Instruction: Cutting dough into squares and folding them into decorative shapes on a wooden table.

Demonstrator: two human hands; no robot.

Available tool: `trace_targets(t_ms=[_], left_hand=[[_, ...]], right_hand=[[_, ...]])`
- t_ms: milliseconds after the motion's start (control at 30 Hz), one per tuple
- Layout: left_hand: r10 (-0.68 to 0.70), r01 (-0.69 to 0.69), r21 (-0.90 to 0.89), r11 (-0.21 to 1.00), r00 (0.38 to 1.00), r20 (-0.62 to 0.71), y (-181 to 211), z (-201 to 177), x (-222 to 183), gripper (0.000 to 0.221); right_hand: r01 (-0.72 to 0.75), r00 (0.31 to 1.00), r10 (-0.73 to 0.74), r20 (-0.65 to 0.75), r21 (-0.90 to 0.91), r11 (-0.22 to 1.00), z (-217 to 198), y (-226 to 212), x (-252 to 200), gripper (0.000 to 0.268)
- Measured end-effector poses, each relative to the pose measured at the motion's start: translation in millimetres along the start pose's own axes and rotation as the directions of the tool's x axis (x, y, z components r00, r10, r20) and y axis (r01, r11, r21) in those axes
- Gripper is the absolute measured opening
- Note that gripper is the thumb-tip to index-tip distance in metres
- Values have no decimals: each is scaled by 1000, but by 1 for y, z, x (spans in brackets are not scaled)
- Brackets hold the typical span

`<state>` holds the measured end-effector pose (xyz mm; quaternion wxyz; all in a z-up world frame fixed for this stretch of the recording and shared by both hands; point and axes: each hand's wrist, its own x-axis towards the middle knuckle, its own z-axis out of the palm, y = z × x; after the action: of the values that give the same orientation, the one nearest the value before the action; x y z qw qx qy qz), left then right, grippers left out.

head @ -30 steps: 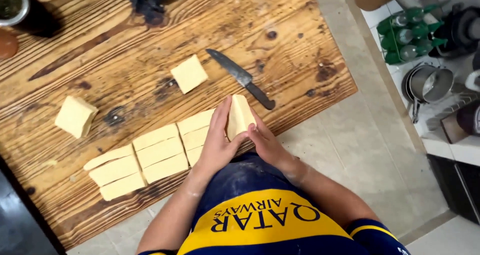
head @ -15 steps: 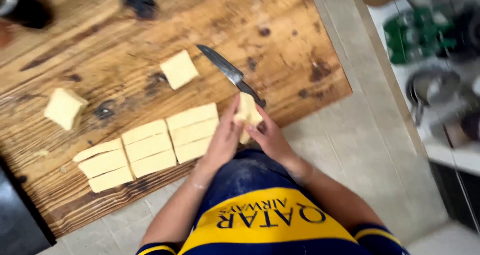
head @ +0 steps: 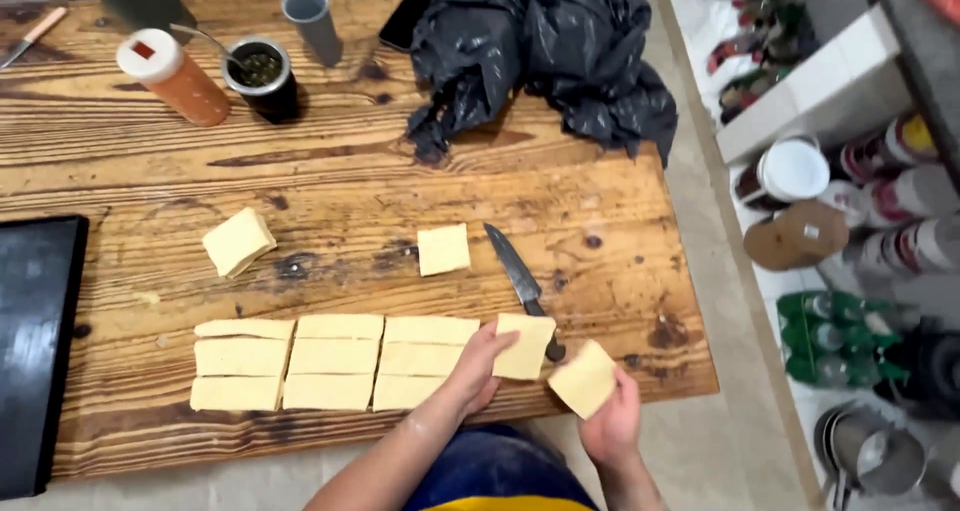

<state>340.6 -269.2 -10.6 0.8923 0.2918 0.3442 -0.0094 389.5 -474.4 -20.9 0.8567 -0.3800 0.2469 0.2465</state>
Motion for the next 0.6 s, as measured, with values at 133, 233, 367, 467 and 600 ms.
trace_targets(t_ms=[133, 233, 367, 467, 600], left_hand=[[95, -96, 95, 991, 995, 16, 5, 9, 23, 27], [134, -166, 347, 923, 984, 116, 5, 28, 60, 27], [74, -225, 676, 702, 966, 246, 13, 70, 126, 47], [56, -324, 852, 412, 942, 331, 15, 87, 196, 50], [83, -530, 846, 64, 847, 525, 19, 89, 282, 69]], right_hand=[[31, 1000, -31, 7, -128, 991, 1, -49, 23, 51], [164, 968, -235, -82, -499, 851, 34, -87, 40, 46], [214, 940, -340, -21, -739, 638, 34, -117, 112, 30], [203, 942, -331, 56, -881, 428, 46, -125, 137, 33], [128, 938, -343, 54, -972, 196, 52, -125, 152, 37]])
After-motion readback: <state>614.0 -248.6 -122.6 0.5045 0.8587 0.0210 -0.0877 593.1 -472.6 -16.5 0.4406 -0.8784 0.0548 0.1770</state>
